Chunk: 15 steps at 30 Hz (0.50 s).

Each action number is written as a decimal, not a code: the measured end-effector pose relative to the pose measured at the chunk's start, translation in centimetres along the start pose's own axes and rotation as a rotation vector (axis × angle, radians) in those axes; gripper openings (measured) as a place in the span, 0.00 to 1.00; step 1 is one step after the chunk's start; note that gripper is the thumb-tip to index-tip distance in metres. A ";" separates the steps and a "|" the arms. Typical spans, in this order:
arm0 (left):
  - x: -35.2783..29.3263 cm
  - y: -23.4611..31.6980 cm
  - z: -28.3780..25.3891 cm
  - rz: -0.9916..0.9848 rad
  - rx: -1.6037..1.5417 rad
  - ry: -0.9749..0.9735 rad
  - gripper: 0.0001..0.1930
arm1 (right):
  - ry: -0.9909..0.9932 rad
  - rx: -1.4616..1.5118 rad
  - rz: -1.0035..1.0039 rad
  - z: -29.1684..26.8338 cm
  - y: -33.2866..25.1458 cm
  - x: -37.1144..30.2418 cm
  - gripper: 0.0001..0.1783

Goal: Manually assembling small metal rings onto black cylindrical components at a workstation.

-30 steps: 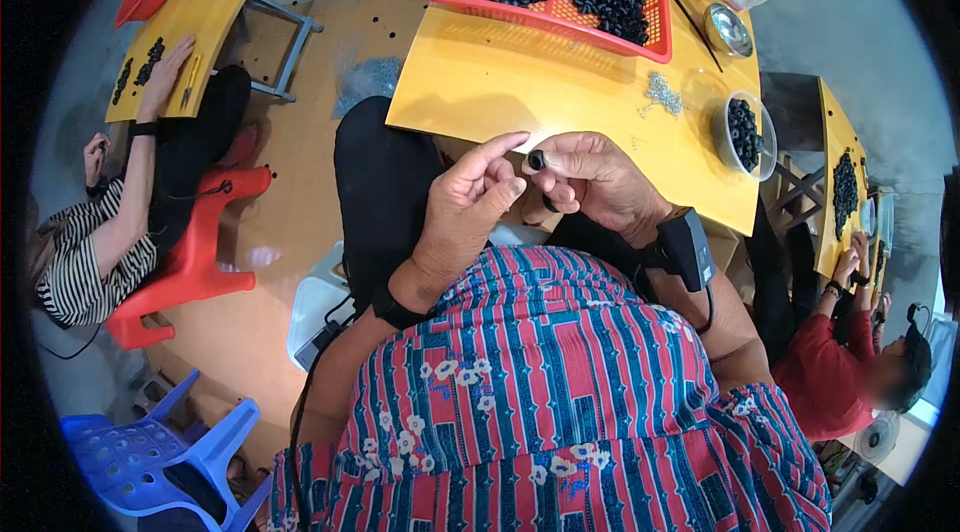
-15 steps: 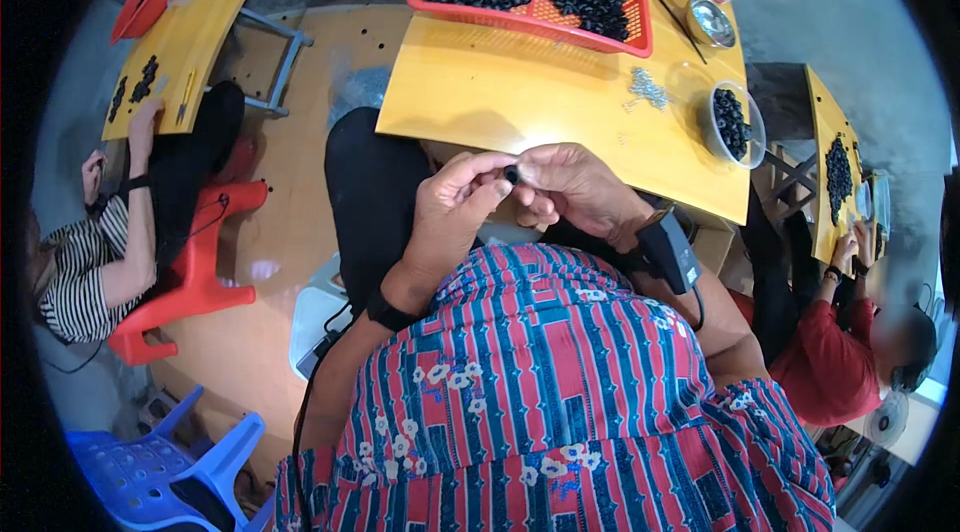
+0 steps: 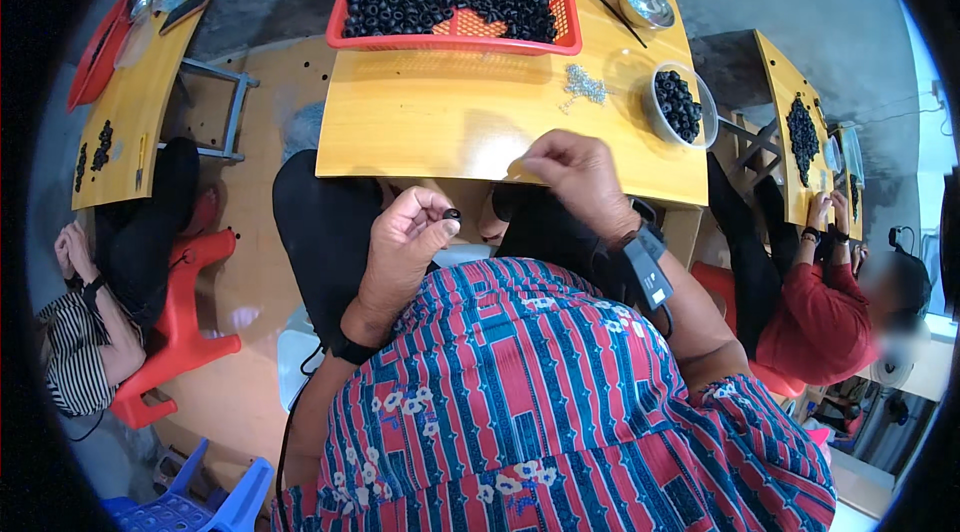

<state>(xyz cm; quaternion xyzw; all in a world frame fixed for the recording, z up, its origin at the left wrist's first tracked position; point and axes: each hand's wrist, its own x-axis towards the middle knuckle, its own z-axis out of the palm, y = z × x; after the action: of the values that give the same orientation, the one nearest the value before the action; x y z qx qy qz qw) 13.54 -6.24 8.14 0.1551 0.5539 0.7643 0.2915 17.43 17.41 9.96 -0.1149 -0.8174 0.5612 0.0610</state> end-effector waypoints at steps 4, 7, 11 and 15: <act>0.2 -0.3 0.0 -0.024 0.041 -0.002 0.07 | 0.187 -0.190 0.036 -2.9 1.8 0.9 0.06; 0.3 -0.4 0.0 -0.064 -0.009 -0.002 0.08 | 0.202 -0.343 0.036 -3.1 1.7 1.0 0.08; 0.3 -0.5 0.0 -0.060 0.023 -0.001 0.07 | 0.202 -0.517 0.012 -2.7 2.6 1.4 0.09; 0.2 -0.3 0.1 -0.056 0.011 0.006 0.07 | 0.178 -0.536 -0.034 -2.5 2.8 1.5 0.06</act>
<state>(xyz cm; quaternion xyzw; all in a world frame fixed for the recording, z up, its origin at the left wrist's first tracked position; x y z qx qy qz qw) 13.52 -6.01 7.92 0.1389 0.5630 0.7534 0.3101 16.92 21.07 8.20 -0.1620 -0.9298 0.3118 0.1095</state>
